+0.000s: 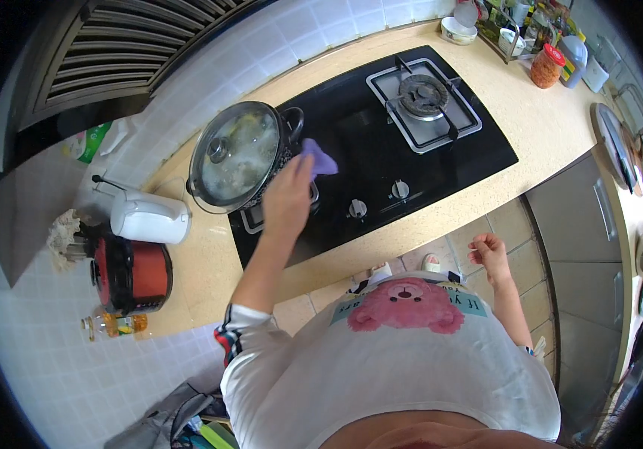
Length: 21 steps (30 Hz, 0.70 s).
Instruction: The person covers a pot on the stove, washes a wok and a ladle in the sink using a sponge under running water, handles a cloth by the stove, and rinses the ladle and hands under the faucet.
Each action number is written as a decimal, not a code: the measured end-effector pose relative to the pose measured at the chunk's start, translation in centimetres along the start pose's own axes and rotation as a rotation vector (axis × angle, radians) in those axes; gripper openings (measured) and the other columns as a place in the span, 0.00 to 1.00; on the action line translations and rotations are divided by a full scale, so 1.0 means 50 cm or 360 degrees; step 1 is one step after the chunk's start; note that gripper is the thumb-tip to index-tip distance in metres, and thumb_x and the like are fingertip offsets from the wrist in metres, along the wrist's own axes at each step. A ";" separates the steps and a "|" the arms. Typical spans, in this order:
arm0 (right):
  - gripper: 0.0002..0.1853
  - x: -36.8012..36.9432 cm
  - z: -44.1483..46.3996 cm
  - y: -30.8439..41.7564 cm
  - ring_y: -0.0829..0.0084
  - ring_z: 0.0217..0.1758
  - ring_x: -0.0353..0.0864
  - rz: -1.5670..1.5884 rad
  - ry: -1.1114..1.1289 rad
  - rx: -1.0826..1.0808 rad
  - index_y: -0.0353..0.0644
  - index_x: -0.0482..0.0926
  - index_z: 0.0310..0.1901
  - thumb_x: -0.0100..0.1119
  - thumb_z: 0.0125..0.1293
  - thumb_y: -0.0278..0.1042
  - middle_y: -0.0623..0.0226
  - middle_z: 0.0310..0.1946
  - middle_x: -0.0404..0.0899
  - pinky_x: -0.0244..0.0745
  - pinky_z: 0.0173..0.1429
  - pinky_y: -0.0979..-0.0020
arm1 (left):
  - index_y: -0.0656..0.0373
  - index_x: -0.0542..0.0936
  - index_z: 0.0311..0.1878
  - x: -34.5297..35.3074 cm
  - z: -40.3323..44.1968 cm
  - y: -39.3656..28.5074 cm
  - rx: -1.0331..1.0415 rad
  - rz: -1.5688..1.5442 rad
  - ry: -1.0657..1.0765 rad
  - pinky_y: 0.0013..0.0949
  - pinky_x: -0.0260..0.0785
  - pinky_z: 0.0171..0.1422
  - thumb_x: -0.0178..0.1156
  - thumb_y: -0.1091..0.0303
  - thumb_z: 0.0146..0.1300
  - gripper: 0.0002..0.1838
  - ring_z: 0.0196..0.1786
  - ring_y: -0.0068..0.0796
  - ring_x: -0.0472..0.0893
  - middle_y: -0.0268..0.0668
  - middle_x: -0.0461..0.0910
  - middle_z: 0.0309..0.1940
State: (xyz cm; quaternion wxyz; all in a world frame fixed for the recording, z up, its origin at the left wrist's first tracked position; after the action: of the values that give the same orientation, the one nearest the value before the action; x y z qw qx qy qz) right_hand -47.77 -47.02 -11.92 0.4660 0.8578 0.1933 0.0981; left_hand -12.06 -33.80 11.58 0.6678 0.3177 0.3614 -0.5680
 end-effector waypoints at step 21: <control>0.03 -0.015 -0.136 -0.126 0.76 0.22 0.75 0.0138 -0.0339 0.0204 0.39 0.70 0.34 0.48 0.62 0.27 0.64 0.28 0.76 0.71 0.24 0.78 | 0.58 0.67 0.58 0.471 0.037 -0.060 -0.0078 -0.0717 0.0883 0.40 0.50 0.68 0.51 0.68 0.59 0.22 0.65 0.50 0.57 0.55 0.57 0.62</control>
State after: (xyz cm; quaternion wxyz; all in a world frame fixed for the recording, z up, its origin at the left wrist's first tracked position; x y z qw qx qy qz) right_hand -52.32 -39.07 -13.49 0.4234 0.8990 0.1113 0.0139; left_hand -12.60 -48.26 -7.34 0.4097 0.3561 0.6034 -0.5841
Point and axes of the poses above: each hand's wrist, its own z-axis towards the middle knuckle, its own x-axis out of the palm, y = z × x, the point moved 9 cm from there along z, towards the middle knuckle
